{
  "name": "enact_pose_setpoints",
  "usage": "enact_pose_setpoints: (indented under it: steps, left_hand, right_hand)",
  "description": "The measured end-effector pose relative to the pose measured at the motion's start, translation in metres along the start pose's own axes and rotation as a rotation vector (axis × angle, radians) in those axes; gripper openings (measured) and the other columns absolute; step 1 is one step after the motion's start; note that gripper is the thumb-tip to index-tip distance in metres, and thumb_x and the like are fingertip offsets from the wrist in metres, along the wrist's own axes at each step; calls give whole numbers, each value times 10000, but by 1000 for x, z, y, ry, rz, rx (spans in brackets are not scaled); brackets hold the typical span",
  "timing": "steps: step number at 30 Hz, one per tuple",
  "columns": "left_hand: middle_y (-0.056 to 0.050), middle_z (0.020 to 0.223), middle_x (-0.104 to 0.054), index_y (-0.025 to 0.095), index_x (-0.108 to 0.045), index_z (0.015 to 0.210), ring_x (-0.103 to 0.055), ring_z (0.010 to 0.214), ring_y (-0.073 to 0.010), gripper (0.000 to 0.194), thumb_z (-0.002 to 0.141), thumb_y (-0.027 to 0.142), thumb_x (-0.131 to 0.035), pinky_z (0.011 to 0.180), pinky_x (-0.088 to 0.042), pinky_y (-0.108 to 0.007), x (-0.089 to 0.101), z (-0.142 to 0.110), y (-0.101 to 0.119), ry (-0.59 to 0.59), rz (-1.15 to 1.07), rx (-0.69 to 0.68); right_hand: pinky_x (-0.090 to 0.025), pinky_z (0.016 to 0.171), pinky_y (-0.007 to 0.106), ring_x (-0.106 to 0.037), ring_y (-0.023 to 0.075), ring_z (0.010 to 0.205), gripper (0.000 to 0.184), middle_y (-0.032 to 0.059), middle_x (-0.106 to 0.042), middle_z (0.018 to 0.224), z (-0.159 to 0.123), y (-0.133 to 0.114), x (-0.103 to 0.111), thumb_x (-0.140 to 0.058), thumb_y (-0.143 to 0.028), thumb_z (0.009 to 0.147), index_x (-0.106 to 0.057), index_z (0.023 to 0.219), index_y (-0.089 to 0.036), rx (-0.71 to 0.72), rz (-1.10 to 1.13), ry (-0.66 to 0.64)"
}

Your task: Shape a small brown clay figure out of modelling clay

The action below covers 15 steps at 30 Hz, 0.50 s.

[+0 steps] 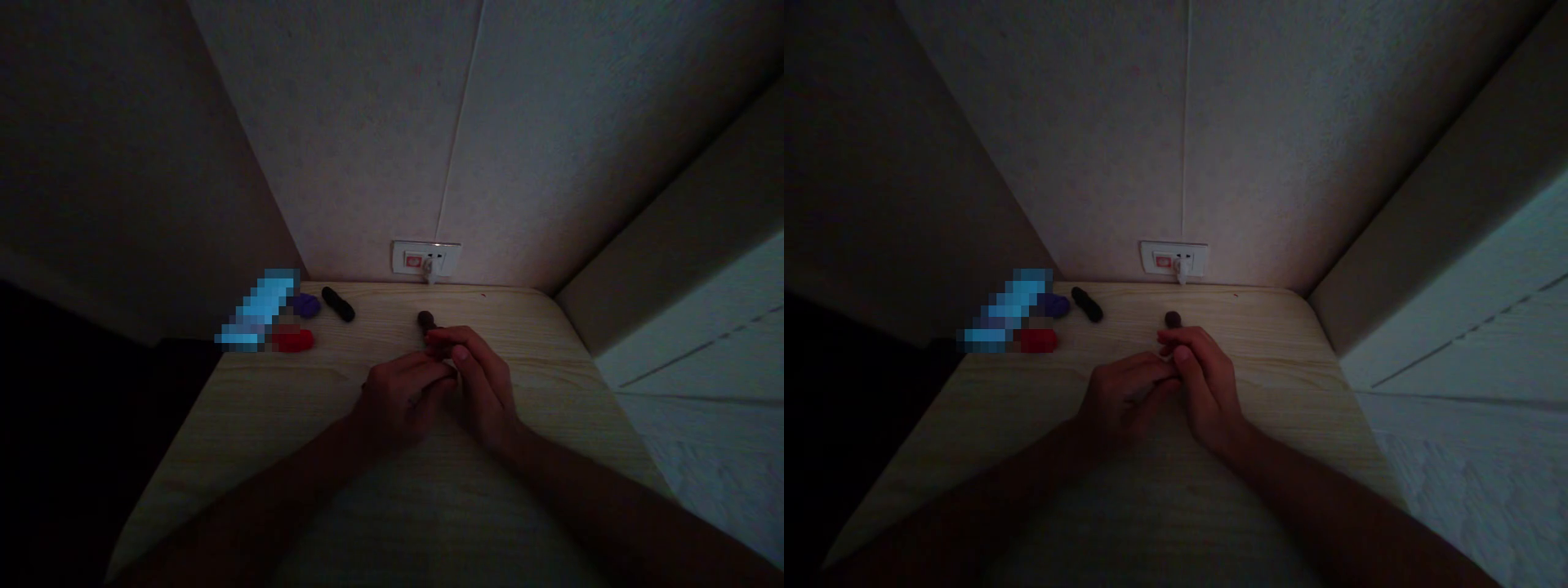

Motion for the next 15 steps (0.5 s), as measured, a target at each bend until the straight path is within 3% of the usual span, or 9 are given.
enact_pose_setpoints:
  steps: [3, 8, 12, 15]
  left_hand:
    - [-118, 995, -759, 160, -727, 1051, -739, 924, -219, 222, 991, 139, -514, 848, -617, -344, -12, -4, 2, -75, 5, -11]
    - [-124, 1095, -745, 167, -730, 1110, -716, 1053, -221, 257, 987, 112, -511, 911, -609, -352, -13, -4, -5, -49, -33, -45]
    - [-79, 999, -772, 199, -762, 1008, -744, 927, -190, 182, 970, 137, -595, 818, -621, -307, 1, 1, -11, 14, 12, -38]
    - [-52, 934, -779, 208, -774, 966, -740, 840, -171, 84, 924, 198, -703, 789, -612, -283, 25, 7, -19, 161, 46, 50]
  right_hand:
    - [-534, 833, 340, -667, 208, 944, 262, 45, -720, 1040, -1, 10, 2, -492, -338, 1025, -723, 1111, -248, -73, 90, 27]
    - [-527, 918, 368, -668, 230, 1027, 231, 50, -730, 1082, -2, 14, 4, -523, -345, 1003, -710, 1098, -249, -79, 78, 60]
    - [-519, 906, 376, -649, 231, 1020, 208, 50, -705, 1056, -2, 5, 7, -523, -310, 993, -695, 1092, -250, -27, -3, 87]
    - [-521, 851, 357, -636, 213, 968, 170, 50, -667, 1039, -2, -2, 7, -528, -268, 987, -664, 1086, -246, 1, -45, 110]
Point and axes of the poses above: each hand's wrist, its own z-axis towards the middle knuckle, its own x-axis out of the back of the hand, y = z × x, the point moved 8 cm from there along z, towards the middle knuckle
